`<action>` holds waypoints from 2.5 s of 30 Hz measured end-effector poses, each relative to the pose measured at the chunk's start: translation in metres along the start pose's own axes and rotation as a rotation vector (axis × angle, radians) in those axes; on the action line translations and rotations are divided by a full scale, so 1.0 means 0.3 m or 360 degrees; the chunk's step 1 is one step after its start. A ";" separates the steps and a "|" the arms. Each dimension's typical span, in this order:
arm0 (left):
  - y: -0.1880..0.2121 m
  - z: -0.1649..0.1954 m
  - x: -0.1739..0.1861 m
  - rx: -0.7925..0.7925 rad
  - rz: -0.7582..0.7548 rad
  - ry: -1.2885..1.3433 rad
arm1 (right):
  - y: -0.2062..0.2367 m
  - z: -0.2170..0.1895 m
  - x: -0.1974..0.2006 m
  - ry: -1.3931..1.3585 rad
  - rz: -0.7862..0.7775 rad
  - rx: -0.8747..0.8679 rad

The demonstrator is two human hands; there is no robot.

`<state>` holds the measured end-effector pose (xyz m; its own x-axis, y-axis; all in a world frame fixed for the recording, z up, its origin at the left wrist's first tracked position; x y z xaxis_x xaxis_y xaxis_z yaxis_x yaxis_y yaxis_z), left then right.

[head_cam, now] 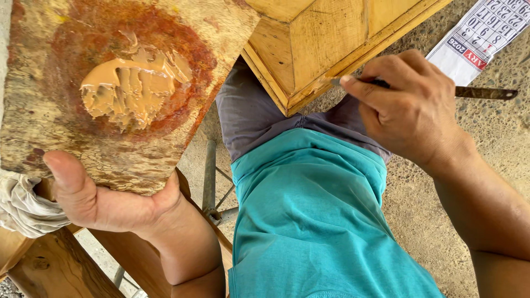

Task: The person sits holding a board with wood filler in one hand and uses a small stick applicator to press filler into the seams and gaps of a geometric wooden furniture panel, working along the joints one section at a time.

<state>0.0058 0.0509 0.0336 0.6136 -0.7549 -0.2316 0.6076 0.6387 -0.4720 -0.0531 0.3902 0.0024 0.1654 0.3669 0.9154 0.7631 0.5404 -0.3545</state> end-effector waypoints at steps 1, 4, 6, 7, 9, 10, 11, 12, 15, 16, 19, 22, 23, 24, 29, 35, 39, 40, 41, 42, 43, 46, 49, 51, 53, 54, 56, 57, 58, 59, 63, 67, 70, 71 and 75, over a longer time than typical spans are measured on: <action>0.000 0.001 -0.001 -0.0006 -0.0020 0.0009 | 0.008 0.016 -0.001 0.0011 -0.0007 -0.0024; 0.003 0.001 0.000 -0.0062 -0.0070 -0.0070 | 0.048 0.073 -0.014 -0.0135 -0.0021 -0.0146; 0.007 -0.001 0.005 -0.0096 -0.0070 -0.0143 | 0.080 0.104 -0.044 -0.0472 -0.0008 -0.0266; 0.006 -0.001 0.010 -0.0101 -0.0066 -0.0133 | 0.092 0.103 -0.073 -0.0637 0.0027 -0.0267; 0.006 -0.010 0.015 -0.0056 -0.0055 0.0020 | 0.136 0.076 -0.114 -0.0971 0.0083 -0.0297; 0.004 -0.013 0.018 -0.0044 -0.0046 0.0071 | 0.161 0.057 -0.123 -0.0897 0.0120 -0.0309; 0.003 -0.015 0.020 -0.0058 -0.0027 0.0071 | 0.182 0.027 -0.137 -0.0825 0.0157 -0.0325; -0.004 -0.016 0.023 -0.0027 -0.0054 0.0113 | 0.192 0.005 -0.154 -0.0755 0.0194 -0.0344; -0.018 -0.020 0.020 0.0113 -0.0170 0.0281 | 0.189 -0.035 -0.180 -0.0559 0.0241 -0.0342; -0.021 -0.019 0.019 0.0151 -0.0195 0.0324 | 0.183 -0.042 -0.179 -0.0566 0.0215 -0.0338; -0.021 -0.021 0.016 0.0168 -0.0153 0.0327 | 0.154 -0.037 -0.149 -0.0547 0.0149 -0.0305; -0.013 -0.022 0.013 0.0112 -0.0057 0.0252 | 0.130 -0.022 -0.096 -0.0413 0.0112 -0.0253; -0.010 -0.022 0.013 0.0035 0.0006 0.0166 | 0.122 -0.020 -0.081 -0.0355 0.0102 -0.0230; -0.009 -0.017 0.014 0.0008 0.0020 0.0118 | 0.114 -0.024 -0.074 -0.0301 0.0088 -0.0211; -0.006 -0.015 0.009 -0.0042 -0.0039 0.0037 | 0.083 -0.024 -0.084 -0.0106 0.0070 -0.0091; -0.011 -0.021 0.009 -0.0092 -0.0105 0.0044 | 0.116 0.077 -0.101 -0.0062 0.0048 -0.0101; -0.015 -0.032 0.021 0.0079 -0.0078 0.0225 | 0.138 0.093 -0.115 -0.0278 0.0119 -0.0131; -0.017 -0.032 0.025 0.0078 -0.0065 0.0215 | 0.145 0.081 -0.121 -0.0333 0.0124 -0.0160; -0.016 -0.028 0.027 0.0009 -0.0077 0.0128 | 0.155 0.059 -0.126 -0.0389 0.0125 -0.0197; -0.018 -0.027 0.028 -0.0030 -0.0095 0.0085 | 0.164 0.038 -0.131 -0.0446 0.0126 -0.0239; -0.017 -0.025 0.029 -0.0069 -0.0113 0.0043 | 0.170 0.020 -0.136 -0.0439 0.0144 -0.0254; -0.024 -0.026 0.030 -0.0122 -0.0153 0.0027 | 0.177 -0.007 -0.160 -0.0435 0.0188 -0.0283; -0.028 -0.030 0.028 -0.0129 -0.0172 0.0039 | 0.180 0.014 -0.180 -0.0433 0.0205 -0.0304; -0.027 -0.033 0.026 -0.0076 -0.0175 0.0079 | 0.185 0.034 -0.183 -0.0438 0.0224 -0.0304; -0.025 -0.032 0.026 -0.0052 -0.0155 0.0078 | 0.194 0.048 -0.185 -0.0518 0.0223 -0.0372; -0.026 -0.031 0.027 -0.0018 -0.0159 0.0106 | 0.197 0.049 -0.186 -0.0560 0.0224 -0.0406; -0.026 -0.030 0.027 0.0082 -0.0181 0.0198 | 0.201 0.039 -0.191 -0.0695 0.0239 -0.0445; -0.026 -0.031 0.029 0.0156 -0.0178 0.0270 | 0.201 0.031 -0.196 -0.0762 0.0245 -0.0466; -0.026 -0.032 0.030 0.0229 -0.0171 0.0341 | 0.198 0.021 -0.203 -0.0809 0.0245 -0.0493; -0.026 -0.035 0.034 0.0308 -0.0140 0.0418 | 0.193 0.011 -0.213 -0.0856 0.0245 -0.0519; -0.025 -0.033 0.039 0.0254 -0.0141 0.0357 | 0.183 -0.036 -0.226 -0.0835 0.0239 -0.0423; -0.022 -0.037 0.040 0.0215 -0.0141 0.0316 | 0.188 -0.027 -0.221 -0.0871 0.0203 -0.0630; -0.022 -0.040 0.039 0.0218 -0.0133 0.0356 | 0.185 -0.018 -0.211 -0.0888 0.0245 -0.0671; -0.021 -0.036 0.039 0.0115 -0.0113 0.0248 | 0.182 -0.016 -0.212 -0.0910 0.0242 -0.0681; -0.017 -0.040 0.032 0.0081 -0.0115 0.0236 | 0.169 -0.025 -0.214 -0.0838 0.0247 -0.0616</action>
<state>0.0025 0.0385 0.0237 0.4884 -0.8105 -0.3235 0.6746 0.5858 -0.4492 -0.0205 0.3883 -0.0730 0.0390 0.7919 0.6094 0.9403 0.1773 -0.2907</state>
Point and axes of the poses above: each hand's wrist, its own y-axis away from the middle knuckle, its own x-axis out of the back of the hand, z = x × y, the point moved 3 cm from there along -y, towards the middle knuckle, and after that the axes turned 1 degree about -z, right-handed, at the moved point
